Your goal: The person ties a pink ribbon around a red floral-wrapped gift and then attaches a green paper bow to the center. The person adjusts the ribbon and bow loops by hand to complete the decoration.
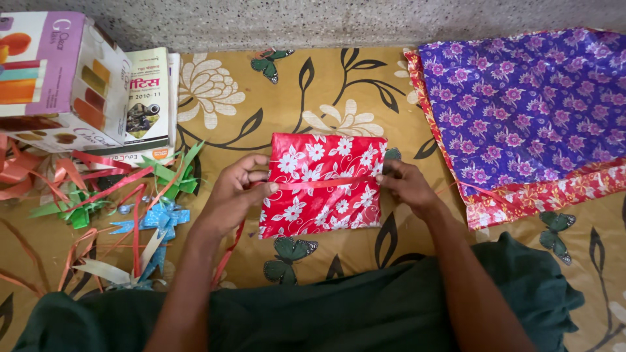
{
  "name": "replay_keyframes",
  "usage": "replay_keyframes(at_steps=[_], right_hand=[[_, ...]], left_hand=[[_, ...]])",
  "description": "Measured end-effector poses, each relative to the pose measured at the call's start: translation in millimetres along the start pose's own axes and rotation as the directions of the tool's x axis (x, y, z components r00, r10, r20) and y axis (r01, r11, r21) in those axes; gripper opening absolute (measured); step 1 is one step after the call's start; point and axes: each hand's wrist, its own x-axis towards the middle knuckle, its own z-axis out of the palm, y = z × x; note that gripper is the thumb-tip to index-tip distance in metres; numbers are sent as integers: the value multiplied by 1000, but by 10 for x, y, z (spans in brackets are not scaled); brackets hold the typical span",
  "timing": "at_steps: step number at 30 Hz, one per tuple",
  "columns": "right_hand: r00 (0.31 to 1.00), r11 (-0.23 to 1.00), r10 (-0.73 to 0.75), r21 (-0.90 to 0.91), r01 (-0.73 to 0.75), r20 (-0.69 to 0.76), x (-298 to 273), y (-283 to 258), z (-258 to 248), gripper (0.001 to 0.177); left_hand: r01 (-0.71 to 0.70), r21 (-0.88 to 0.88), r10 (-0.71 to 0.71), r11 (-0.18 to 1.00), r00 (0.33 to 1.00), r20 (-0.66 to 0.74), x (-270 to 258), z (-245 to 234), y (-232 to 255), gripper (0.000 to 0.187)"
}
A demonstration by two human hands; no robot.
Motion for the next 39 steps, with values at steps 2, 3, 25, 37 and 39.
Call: replay_keyframes(at_steps=[2,3,25,37,39], right_hand=[[998,1000,-10,24,9,66,-3,-14,-53,21],[995,999,-17,36,13,99,2,-14,-65,20],[602,82,-747,-859,504,281,-469,-531,-239,36],[426,-203,-734,-770,604,528,-739,-563,-294,38],[399,-243,-743,-772,587,538,-705,-567,-260,37]], left_hand=[[2,-31,-1,1000,999,36,10,-29,-28,41],[4,-46,-1,999,999,54,13,-43,-35,40],[-225,932,560,285,828,28,-255,16,133,37],[-289,949,555,129,814,172,-332,-14,30,29],[-269,960,560,80,809,180,-330,9,-22,24]])
